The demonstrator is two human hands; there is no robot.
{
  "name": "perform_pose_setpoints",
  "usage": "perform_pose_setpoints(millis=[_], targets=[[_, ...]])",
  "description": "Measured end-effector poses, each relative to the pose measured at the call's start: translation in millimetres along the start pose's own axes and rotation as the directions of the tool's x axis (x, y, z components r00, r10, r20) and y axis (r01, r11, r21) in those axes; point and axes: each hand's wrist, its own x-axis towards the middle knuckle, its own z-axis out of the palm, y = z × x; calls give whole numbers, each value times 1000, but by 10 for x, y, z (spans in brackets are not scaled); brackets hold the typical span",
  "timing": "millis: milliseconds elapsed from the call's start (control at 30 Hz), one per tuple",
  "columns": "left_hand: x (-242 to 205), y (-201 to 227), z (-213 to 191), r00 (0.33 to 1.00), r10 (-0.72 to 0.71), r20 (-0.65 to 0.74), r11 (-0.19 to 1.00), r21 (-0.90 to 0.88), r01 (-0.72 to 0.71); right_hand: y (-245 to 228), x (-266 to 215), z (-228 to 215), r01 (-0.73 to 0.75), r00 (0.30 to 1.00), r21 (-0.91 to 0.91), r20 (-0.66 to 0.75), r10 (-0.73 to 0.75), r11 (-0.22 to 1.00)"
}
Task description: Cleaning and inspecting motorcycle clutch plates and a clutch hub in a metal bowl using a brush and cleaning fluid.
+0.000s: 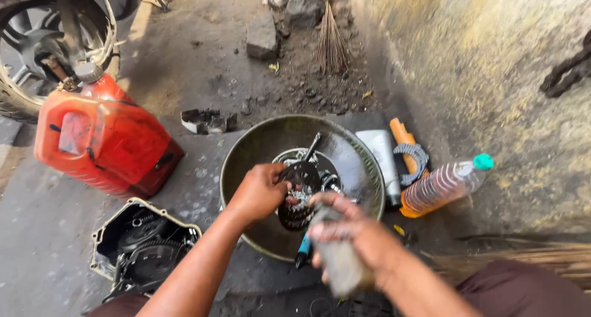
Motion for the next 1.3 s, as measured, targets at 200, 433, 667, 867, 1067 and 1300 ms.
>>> perform_pose_setpoints(millis=[200, 433, 667, 867, 1067, 1300], targets=[[91, -71, -126, 997, 17, 81, 966, -257, 5, -87, 24, -179, 45, 999, 54, -19, -44, 998], [41, 73, -338, 995, -75, 63, 898, -430, 95, -43, 30, -198, 35, 999, 20, -29, -34, 999], [58, 83, -386, 985, -168, 52, 789, -592, 165, 28, -55, 34, -30, 999, -114, 12, 31, 993], [112, -5, -255, 982, -178, 63, 795, -578, 181, 46, -78, 118, -31, 995, -67, 92, 37, 997], [106, 26, -62, 980, -166, 112, 855, -479, 200, 14, -11, 65, -18, 995, -65, 99, 25, 998], [72, -98, 219, 967, -163, 195, 839, -489, 239, 22, 54, -23, -31, 1000, -56, -6, 30, 998]])
